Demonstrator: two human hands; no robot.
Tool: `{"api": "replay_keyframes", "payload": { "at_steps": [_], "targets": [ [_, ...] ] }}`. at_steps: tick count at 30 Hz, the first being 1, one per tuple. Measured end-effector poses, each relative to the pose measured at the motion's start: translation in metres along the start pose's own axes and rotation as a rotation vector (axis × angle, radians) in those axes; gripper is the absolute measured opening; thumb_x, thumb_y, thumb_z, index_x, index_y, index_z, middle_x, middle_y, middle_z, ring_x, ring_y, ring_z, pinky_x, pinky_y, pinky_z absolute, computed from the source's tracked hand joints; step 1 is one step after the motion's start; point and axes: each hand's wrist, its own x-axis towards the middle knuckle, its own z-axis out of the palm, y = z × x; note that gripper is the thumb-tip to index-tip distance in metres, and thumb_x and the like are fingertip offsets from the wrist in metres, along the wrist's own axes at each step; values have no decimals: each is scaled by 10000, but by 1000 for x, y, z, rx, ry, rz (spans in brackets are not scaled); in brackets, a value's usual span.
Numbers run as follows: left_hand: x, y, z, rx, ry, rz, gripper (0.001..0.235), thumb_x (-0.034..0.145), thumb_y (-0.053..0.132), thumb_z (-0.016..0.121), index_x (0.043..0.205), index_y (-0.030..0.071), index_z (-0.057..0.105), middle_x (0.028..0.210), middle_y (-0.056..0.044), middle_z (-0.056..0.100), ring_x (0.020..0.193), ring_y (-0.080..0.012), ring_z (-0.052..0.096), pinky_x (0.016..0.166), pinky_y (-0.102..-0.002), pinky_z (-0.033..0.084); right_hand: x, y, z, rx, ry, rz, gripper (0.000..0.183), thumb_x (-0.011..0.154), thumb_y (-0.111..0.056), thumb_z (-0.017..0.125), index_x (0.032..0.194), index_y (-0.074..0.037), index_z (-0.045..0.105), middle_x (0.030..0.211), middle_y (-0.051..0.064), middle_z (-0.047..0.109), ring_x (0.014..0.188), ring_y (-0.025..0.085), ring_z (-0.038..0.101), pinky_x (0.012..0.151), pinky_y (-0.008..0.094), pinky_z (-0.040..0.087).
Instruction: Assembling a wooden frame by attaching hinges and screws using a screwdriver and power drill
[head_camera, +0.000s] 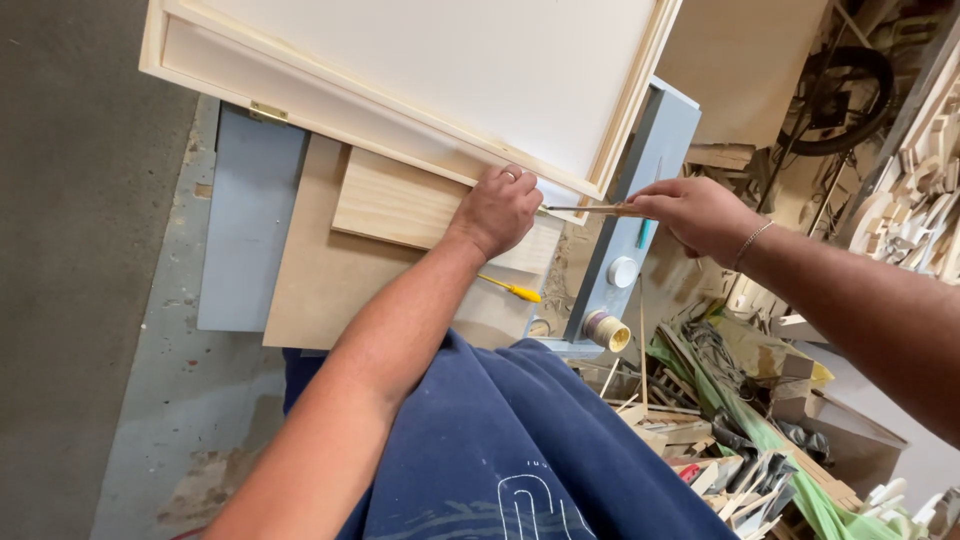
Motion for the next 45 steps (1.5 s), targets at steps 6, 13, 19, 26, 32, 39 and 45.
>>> {"api": "replay_keyframes", "payload": {
  "at_steps": [6,13,19,26,32,39,45],
  "targets": [
    [2,1,-11,5,-42,0,97,700,235,663,746,170,608,812,-34,559,829,-253,604,752,-384,470,-3,9,-18,-1393,-14,-968,358,1013,-325,509,1361,-386,567,883,2,690,855,191,697,770,317,611],
    [5,3,-19,-3,-89,-14,84,731,224,664,770,164,621,825,-37,568,859,-255,609,775,-392,474,-3,2,-13,-1417,31,-981,302,1002,-313,480,1291,-380,540,776,20,623,693,226,670,638,361,613],
    [1,2,-7,4,-68,5,76,739,233,640,759,170,604,819,-31,553,845,-255,602,777,-388,468,-22,-35,-1,-586,-165,-91,395,938,-413,689,1332,-415,713,892,11,800,782,240,729,735,384,581],
    [3,-3,-5,25,-50,13,83,742,256,618,755,176,597,815,-32,550,838,-255,600,768,-393,459,-6,-15,-14,-1166,-7,-658,429,948,-348,583,1375,-387,584,1016,23,710,897,264,711,777,407,609],
    [4,4,-10,15,-32,-8,66,729,241,612,748,180,595,798,-37,550,808,-257,600,760,-393,464,-3,-8,-14,-1534,-61,-954,504,956,-174,496,1427,-344,443,828,34,612,678,262,688,608,403,605],
    [4,3,-7,12,-13,-25,60,701,204,620,743,175,589,782,-35,546,787,-262,598,743,-395,462,-9,-37,3,-1070,-156,-266,437,1001,-399,515,1415,-529,568,643,4,702,516,245,670,644,401,627],
    [11,5,-22,15,-23,-15,86,682,208,656,747,191,602,785,-22,550,792,-251,597,743,-390,466,-28,-35,7,-574,-133,-6,447,884,-437,679,1330,-425,711,1115,21,807,1100,290,729,936,421,578]
  ]
}}
